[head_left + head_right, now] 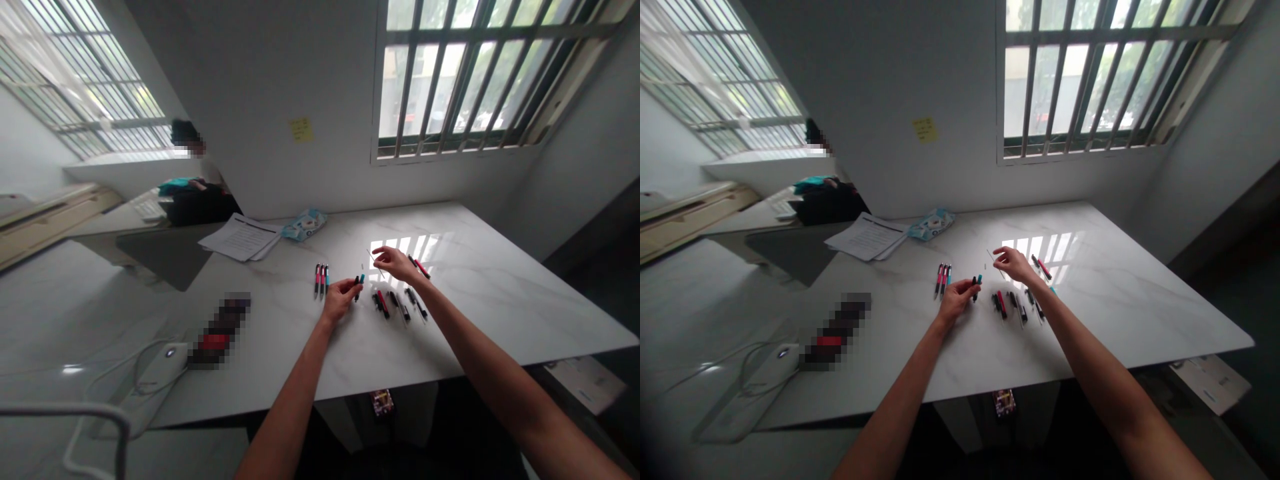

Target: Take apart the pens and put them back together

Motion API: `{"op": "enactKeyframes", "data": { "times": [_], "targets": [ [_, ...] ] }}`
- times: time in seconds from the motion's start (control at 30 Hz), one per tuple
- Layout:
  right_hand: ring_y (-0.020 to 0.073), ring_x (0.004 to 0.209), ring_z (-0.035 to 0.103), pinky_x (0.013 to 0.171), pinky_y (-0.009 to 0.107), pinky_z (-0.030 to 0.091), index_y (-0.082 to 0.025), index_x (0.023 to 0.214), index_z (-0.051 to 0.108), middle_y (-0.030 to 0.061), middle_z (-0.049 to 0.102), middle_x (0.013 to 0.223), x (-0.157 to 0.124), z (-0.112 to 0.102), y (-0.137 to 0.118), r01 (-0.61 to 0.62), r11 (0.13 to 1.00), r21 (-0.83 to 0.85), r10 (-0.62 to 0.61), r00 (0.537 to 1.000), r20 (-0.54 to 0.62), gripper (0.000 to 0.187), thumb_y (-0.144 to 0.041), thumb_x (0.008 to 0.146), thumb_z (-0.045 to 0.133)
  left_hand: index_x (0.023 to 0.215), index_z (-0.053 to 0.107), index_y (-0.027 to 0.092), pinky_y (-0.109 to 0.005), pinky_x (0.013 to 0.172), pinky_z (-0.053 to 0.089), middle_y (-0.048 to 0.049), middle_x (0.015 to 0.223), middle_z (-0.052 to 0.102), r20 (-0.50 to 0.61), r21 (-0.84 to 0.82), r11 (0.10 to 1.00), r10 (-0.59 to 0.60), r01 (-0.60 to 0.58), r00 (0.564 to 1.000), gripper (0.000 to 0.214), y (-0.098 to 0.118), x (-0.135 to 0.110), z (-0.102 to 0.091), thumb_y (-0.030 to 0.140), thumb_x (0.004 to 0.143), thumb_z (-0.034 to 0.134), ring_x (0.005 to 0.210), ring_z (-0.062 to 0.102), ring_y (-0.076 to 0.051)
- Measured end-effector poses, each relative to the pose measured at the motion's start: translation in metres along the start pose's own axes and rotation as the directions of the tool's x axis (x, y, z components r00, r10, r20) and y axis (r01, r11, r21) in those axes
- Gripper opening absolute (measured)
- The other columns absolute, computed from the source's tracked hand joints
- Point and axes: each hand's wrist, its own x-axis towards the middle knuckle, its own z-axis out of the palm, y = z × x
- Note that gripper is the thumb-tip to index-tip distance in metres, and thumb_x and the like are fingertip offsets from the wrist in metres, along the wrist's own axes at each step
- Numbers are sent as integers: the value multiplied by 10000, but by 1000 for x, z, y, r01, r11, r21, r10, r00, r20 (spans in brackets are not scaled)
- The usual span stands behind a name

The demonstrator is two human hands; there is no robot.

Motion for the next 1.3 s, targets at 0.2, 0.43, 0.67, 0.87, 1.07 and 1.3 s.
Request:
{"op": "enactKeyframes", "data": {
  "times": [0.2,0.43,0.67,0.87,1.07,1.3],
  "targets": [
    [172,810,709,783,306,575,-170,1012,736,63,773,926,-12,9,-30,124,848,515,-96,992,-82,382,-453,772,824,941,831,157,-315,817,534,-92,930,804,-5,-17,1000,-3,3,1000,460,-2,0,0,507,654,913,806,704,-192],
    [209,900,742,854,341,596,-175,981,752,88,794,993,-18,13,-38,134,885,447,-155,988,12,394,-500,772,828,936,832,152,-297,772,515,-86,890,791,-3,-19,1000,10,-10,1000,438,0,0,-1,499,677,901,775,684,-179],
    [227,977,760,883,337,586,-189,1112,786,113,795,1122,-2,11,-18,168,983,70,-172,983,60,283,-396,948,683,940,824,149,-305,767,523,-80,885,782,-67,-117,993,-23,15,998,451,3,0,1,455,628,935,776,671,-172],
    [268,917,759,843,323,554,-158,977,820,168,800,950,26,31,-6,-24,850,-526,32,999,5,252,-391,921,743,956,820,140,-290,754,517,-77,848,775,-85,-166,986,-35,21,996,473,3,1,-1,461,627,938,751,662,-154],
    [245,933,749,861,284,530,-137,941,815,172,797,946,31,52,-5,30,817,-575,2,999,54,136,-182,895,696,958,815,140,-298,767,526,-79,855,777,-103,-159,987,-52,36,993,496,3,1,-2,481,618,935,753,669,-160],
    [175,775,711,757,264,537,-176,924,787,64,785,855,9,32,8,17,957,-291,-50,993,-106,150,-214,842,668,937,820,139,-314,770,535,-99,866,786,-59,-40,998,-52,50,997,468,7,-2,1,518,673,893,773,695,-195]
  ]
}}
